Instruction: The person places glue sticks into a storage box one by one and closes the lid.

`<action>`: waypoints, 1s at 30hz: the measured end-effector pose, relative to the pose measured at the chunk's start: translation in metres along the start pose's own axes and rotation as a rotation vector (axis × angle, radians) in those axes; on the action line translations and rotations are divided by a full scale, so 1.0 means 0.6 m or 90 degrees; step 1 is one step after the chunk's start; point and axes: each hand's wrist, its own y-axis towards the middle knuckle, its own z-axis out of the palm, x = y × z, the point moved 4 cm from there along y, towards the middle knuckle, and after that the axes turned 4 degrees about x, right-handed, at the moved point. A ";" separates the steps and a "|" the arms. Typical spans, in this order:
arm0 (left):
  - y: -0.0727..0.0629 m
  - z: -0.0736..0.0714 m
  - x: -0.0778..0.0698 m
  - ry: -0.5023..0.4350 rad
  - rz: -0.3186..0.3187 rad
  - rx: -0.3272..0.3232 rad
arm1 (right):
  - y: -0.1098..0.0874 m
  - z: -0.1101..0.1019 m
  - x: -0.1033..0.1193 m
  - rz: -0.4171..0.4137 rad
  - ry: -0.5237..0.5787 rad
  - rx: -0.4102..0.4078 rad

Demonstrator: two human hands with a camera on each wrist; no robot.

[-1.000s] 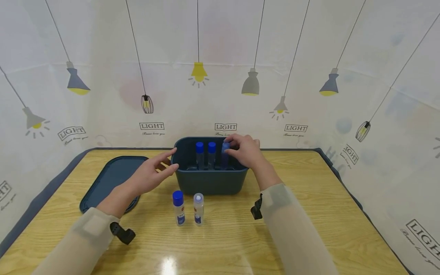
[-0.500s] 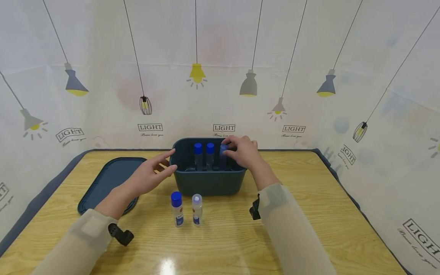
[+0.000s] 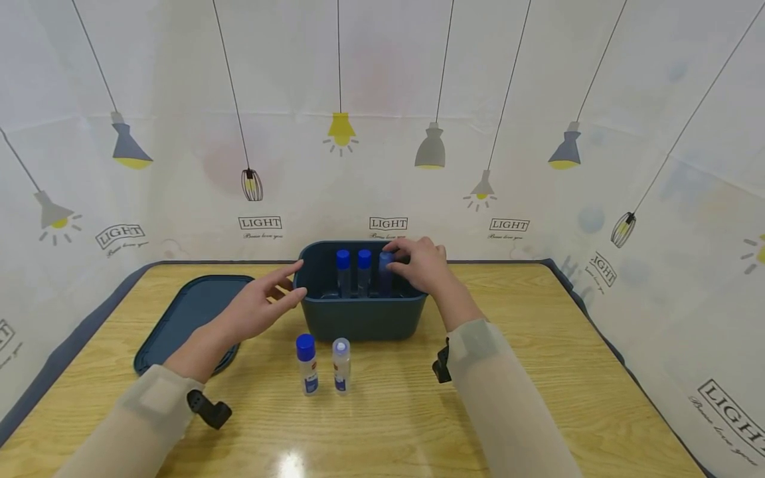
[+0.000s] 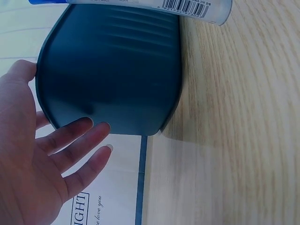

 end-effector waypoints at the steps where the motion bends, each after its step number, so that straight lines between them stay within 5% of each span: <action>1: 0.000 0.000 0.001 0.001 0.001 0.000 | 0.000 0.001 0.000 0.000 0.000 0.000; 30: -0.001 -0.001 -0.003 0.012 0.005 -0.003 | -0.002 -0.001 -0.003 -0.001 0.047 -0.013</action>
